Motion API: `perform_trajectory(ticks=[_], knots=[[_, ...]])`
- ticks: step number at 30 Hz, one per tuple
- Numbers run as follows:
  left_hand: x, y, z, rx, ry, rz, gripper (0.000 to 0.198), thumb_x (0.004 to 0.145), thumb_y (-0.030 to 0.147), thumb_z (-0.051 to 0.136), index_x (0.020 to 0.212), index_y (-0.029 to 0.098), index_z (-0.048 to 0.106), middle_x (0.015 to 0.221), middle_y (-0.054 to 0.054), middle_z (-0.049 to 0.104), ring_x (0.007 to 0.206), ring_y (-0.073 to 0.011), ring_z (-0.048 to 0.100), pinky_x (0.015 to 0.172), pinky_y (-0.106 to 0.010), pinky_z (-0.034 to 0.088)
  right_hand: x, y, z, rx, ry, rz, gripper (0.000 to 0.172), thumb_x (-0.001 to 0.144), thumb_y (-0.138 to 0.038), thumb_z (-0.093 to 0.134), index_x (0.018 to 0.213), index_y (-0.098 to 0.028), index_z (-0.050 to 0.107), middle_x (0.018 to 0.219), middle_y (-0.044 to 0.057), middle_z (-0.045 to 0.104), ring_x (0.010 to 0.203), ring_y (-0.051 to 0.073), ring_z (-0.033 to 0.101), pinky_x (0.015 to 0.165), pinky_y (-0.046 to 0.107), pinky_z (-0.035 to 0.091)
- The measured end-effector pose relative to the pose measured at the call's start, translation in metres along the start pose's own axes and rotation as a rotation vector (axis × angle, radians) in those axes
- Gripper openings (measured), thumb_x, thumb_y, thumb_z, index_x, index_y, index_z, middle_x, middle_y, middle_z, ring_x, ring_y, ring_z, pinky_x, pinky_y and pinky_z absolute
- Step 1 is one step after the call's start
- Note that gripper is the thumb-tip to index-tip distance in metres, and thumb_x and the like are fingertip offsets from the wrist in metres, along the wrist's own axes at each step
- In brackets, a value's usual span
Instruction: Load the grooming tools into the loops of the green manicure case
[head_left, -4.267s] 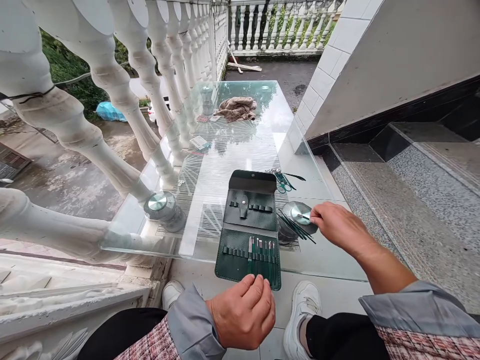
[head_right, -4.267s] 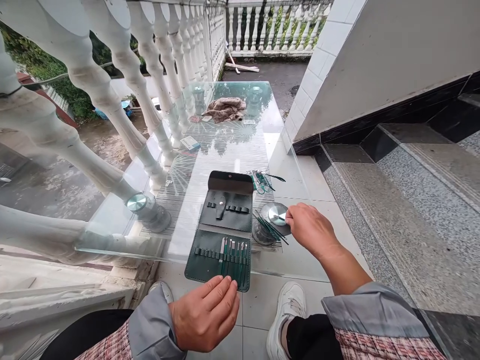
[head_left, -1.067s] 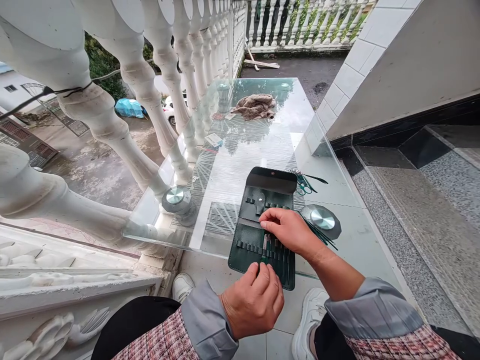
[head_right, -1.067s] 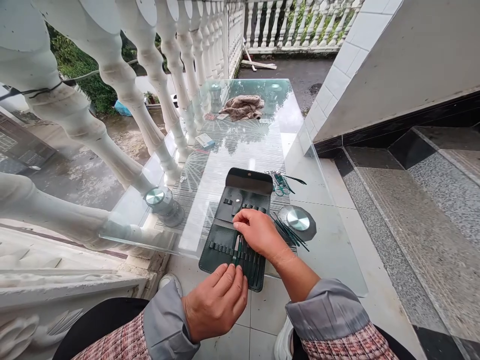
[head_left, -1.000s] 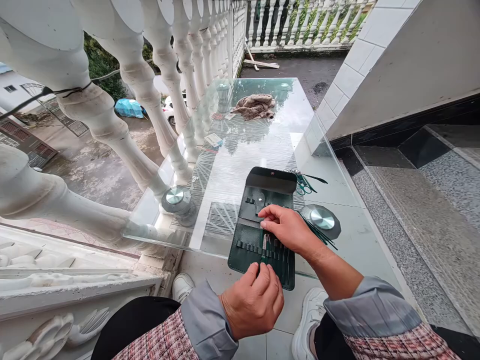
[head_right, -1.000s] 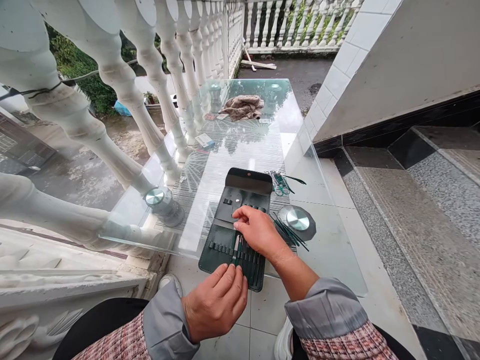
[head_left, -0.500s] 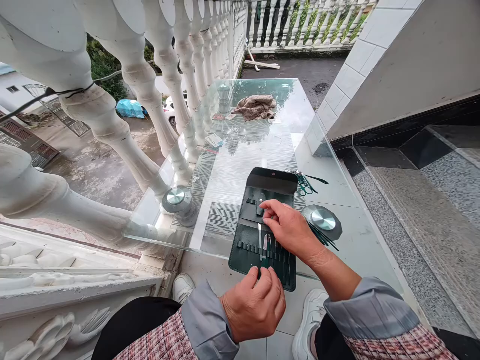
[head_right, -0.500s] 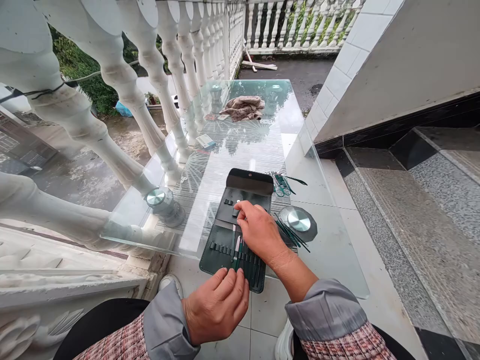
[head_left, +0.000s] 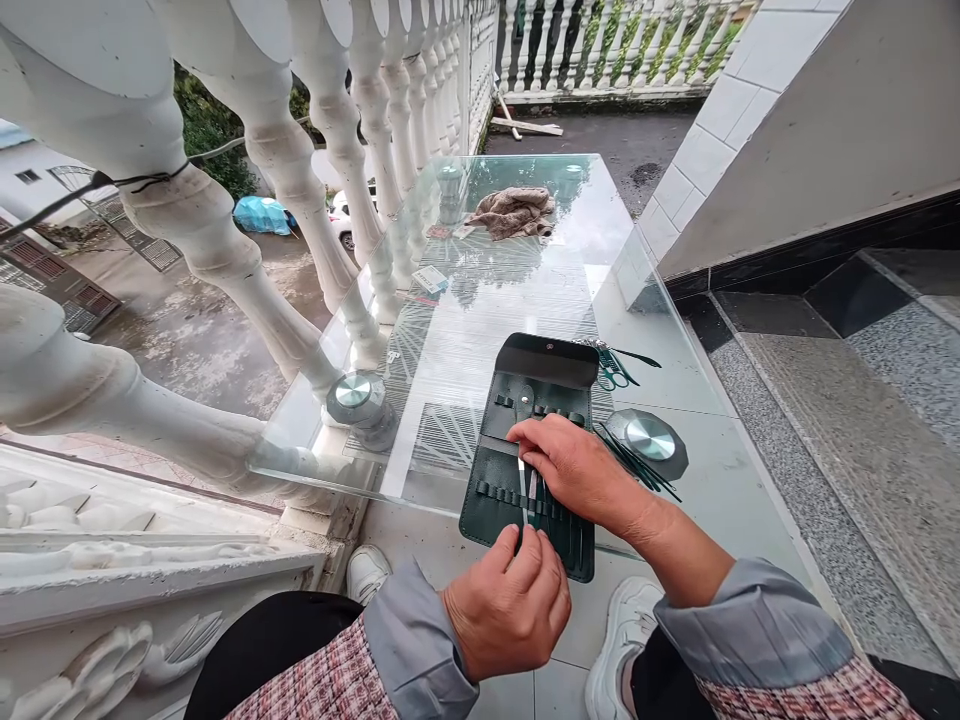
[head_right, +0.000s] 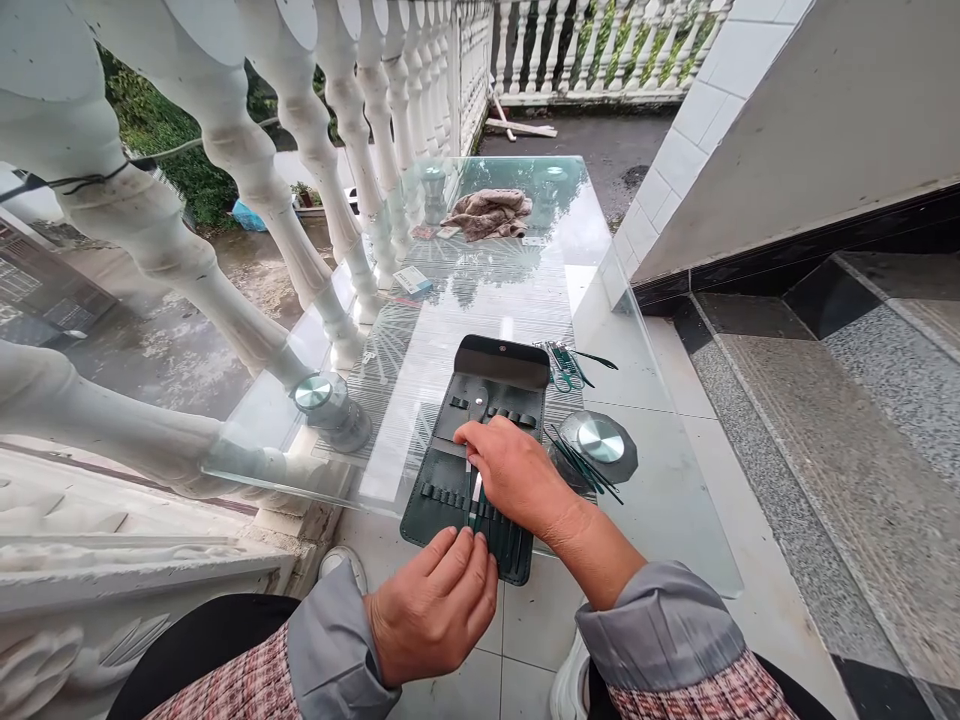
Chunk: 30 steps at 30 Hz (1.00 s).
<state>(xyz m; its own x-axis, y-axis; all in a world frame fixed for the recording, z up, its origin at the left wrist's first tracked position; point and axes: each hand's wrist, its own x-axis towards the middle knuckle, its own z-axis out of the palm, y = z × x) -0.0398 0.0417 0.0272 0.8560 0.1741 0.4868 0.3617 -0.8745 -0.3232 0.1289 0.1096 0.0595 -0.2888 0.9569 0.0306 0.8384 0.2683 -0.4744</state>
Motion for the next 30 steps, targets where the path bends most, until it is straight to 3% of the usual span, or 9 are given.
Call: perform_trajectory(ticks=[15,21,26,30], knots=[[0.000,0.002,0.003,-0.004,0.014,-0.024,0.030,0.086,0.014,0.038,0.098,0.005,0.064,0.098,-0.017,0.066,0.089,-0.0261,0.064,0.076,-0.039,0.052,-0.010,0.005,0.000,0.081,0.025,-0.162,0.021,0.087,-0.015,0.044,0.100,-0.022,0.059,0.090,0.005,0.064,0.086,0.017,0.056,0.077,0.030,0.046],[-0.001,0.002,0.003,-0.008,0.016,-0.014,0.031,0.086,0.014,0.038,0.099,0.005,0.064,0.099,-0.018,0.066,0.089,-0.0263,0.064,0.076,-0.039,0.052,-0.012,0.002,-0.011,0.181,0.099,-0.047,0.023,0.089,-0.016,0.039,0.100,-0.021,0.059,0.084,0.003,0.066,0.084,0.017,0.057,0.077,0.032,0.046],[0.000,0.002,0.005,-0.004,0.023,-0.025,0.028,0.085,0.015,0.040,0.098,0.005,0.063,0.098,-0.019,0.066,0.089,-0.0268,0.064,0.076,-0.040,0.051,-0.017,0.000,-0.008,0.215,-0.042,-0.030,0.022,0.088,-0.017,0.041,0.100,-0.022,0.059,0.081,0.002,0.066,0.080,0.016,0.060,0.076,0.031,0.047],[0.000,0.003,0.006,-0.014,0.036,-0.044,0.027,0.084,0.014,0.041,0.096,0.005,0.063,0.096,-0.018,0.067,0.086,-0.0265,0.065,0.075,-0.039,0.052,-0.020,0.001,-0.007,0.230,-0.055,-0.017,0.023,0.088,-0.019,0.040,0.099,-0.022,0.060,0.082,0.003,0.067,0.081,0.016,0.061,0.076,0.032,0.047]])
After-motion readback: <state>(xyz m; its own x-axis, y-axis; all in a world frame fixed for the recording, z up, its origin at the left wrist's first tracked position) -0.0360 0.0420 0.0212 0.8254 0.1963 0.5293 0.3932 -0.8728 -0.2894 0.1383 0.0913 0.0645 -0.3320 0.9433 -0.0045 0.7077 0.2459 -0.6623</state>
